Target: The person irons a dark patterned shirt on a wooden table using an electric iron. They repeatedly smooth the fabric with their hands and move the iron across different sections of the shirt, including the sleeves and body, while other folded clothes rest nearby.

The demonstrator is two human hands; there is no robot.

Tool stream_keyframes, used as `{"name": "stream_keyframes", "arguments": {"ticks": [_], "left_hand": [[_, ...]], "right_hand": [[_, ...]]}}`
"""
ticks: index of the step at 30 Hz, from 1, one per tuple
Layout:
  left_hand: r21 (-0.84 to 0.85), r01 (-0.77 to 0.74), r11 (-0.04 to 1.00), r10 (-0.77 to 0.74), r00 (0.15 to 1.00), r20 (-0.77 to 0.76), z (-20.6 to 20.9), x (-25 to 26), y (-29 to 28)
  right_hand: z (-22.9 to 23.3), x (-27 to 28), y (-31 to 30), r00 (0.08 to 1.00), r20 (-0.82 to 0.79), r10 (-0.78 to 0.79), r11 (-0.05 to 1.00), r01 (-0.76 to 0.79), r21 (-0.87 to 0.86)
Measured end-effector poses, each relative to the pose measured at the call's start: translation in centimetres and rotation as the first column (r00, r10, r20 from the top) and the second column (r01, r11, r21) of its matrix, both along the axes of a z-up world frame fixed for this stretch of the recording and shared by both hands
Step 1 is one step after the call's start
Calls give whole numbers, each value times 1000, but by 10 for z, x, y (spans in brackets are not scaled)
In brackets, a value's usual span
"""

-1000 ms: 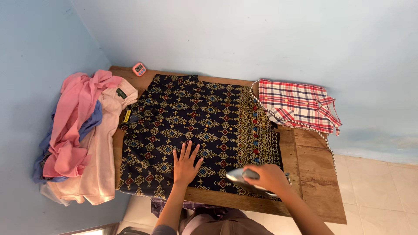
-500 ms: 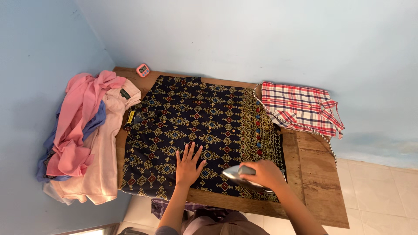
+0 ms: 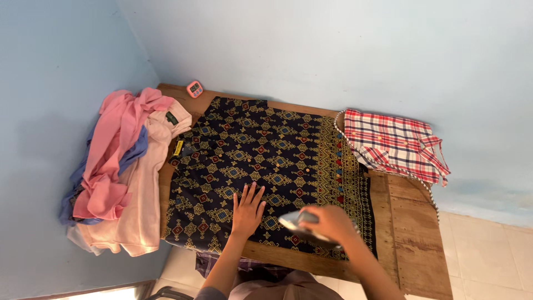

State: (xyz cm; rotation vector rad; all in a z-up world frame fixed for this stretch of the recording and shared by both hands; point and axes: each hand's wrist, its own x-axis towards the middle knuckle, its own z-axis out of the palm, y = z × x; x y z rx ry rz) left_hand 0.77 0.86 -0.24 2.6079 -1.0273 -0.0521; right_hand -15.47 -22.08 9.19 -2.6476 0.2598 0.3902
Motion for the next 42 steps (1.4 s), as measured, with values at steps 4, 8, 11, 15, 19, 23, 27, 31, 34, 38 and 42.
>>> {"name": "stream_keyframes", "arguments": {"ticks": [4,8,11,15,19,23,27,31,34,38,42], "left_hand": [[76,-53,996,53,999,8,9,29,18],[219,-138,966,118,988,100,17,76,63],[227,-230,947,194,966,169,13,113,106],[89,-279,956,254,941,222,-4,138,146],[109,-268,957,244,950,198,-19,141,154],[92,-256,962,235,952,198,-23,140,155],[8,-241,970,234,948,216,-23,139,157],[-36,-248,968,250,941,230,-18,135,155],[-4,-258,966,254,946,201,-5,134,153],[33,-189,981,183,975,126,18,130,128],[-90,24,996,-14,994,112,56,114,78]], "right_hand": [[-14,14,32,987,110,114,993,-111,-29],[-16,19,13,997,12,76,991,-74,-115],[-8,15,-9,996,-62,-62,994,55,-98],[-8,37,13,999,-32,-8,996,6,-84],[-21,92,81,994,87,61,998,-61,-1],[-14,110,106,993,111,34,998,-29,-50],[6,99,91,998,25,-60,995,62,-79],[18,96,88,984,0,-176,980,176,-95],[16,99,94,982,63,-176,978,182,-101],[16,101,94,980,105,-167,984,172,-49],[30,91,96,958,203,-200,977,211,-30]]}}
